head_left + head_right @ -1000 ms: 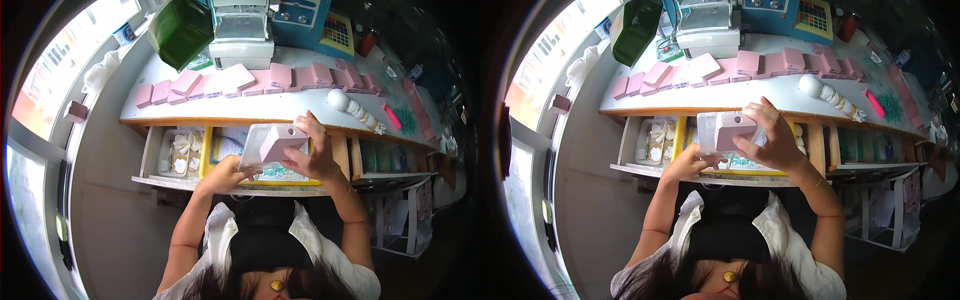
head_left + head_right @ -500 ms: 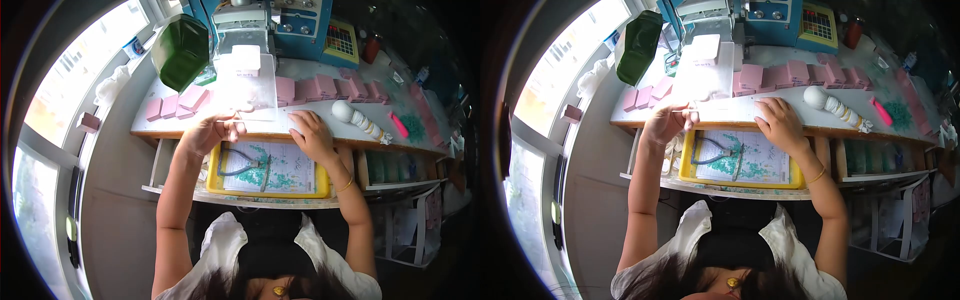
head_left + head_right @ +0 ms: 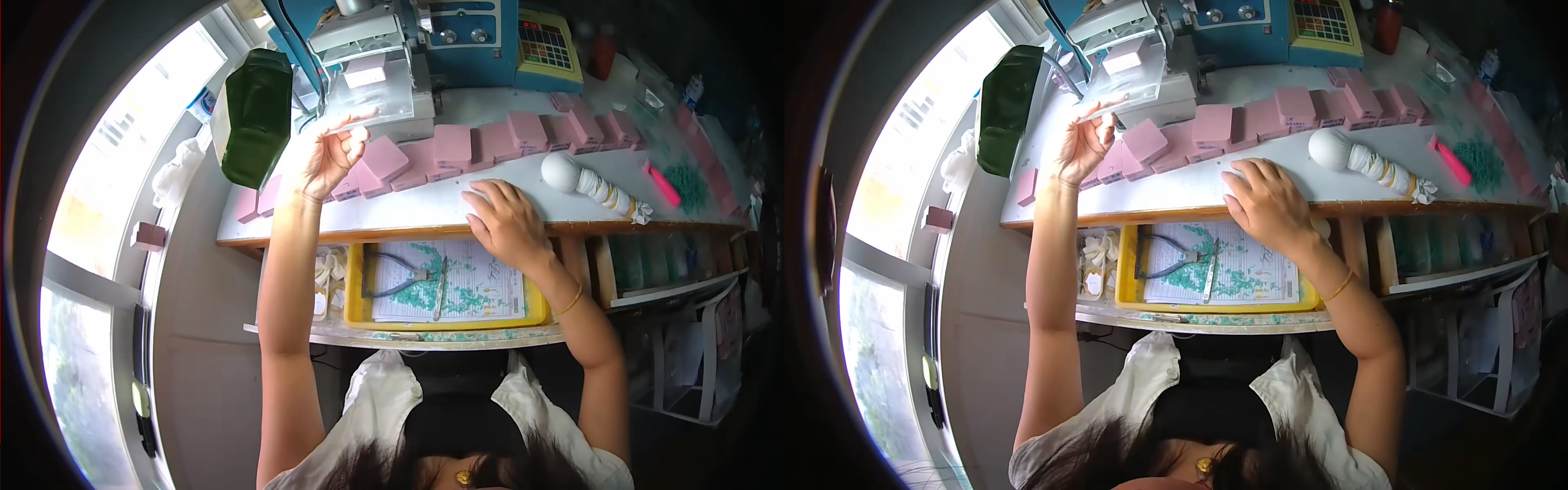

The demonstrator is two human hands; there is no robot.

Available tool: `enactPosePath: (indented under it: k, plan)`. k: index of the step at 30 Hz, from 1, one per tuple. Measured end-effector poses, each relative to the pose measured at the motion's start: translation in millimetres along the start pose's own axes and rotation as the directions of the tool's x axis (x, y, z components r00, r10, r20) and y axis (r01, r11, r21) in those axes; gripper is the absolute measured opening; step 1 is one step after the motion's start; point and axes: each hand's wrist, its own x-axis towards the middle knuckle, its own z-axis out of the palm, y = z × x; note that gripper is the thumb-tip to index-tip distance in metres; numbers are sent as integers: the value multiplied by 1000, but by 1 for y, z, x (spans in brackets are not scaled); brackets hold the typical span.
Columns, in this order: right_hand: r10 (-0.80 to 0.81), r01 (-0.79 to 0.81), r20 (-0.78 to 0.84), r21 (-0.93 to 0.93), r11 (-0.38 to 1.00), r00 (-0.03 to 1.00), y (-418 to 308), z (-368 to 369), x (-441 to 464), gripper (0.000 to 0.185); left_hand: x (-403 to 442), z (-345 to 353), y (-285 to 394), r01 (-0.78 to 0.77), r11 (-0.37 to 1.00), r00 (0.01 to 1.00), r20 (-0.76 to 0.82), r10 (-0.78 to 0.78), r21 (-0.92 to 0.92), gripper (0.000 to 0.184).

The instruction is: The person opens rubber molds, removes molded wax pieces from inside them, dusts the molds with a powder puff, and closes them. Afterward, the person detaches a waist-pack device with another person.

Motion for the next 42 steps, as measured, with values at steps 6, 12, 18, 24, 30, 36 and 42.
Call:
enactPosePath:
  k: [6,12,18,24,30,36,42]
  plan:
    - [10,-10,-11,-8,1000,1000,2,4,-2,27,33,-11,-4,-119,982,909,-382,167,146,21]
    - [29,-29,-16,13,999,999,1,6,-4,28,42,-11,-24,-211,878,867,-332,371,429,19]
    - [105,-54,-198,244,968,975,27,-26,3,23,27,-4,-15,40,748,897,-354,265,662,40]
    - [412,-507,-323,-310,804,852,207,-88,-8,34,-17,22,-50,83,-687,785,378,492,722,56]
    - [723,-716,-122,-319,621,681,258,-102,-37,46,-3,1,-73,85,-731,680,497,539,677,63]
    - [722,-721,-180,-394,570,668,263,-89,-33,39,23,-29,-74,179,-814,678,530,509,553,68]
    - [712,-712,-201,-441,547,672,252,-95,-19,39,10,-26,-62,188,-792,748,438,499,581,66]
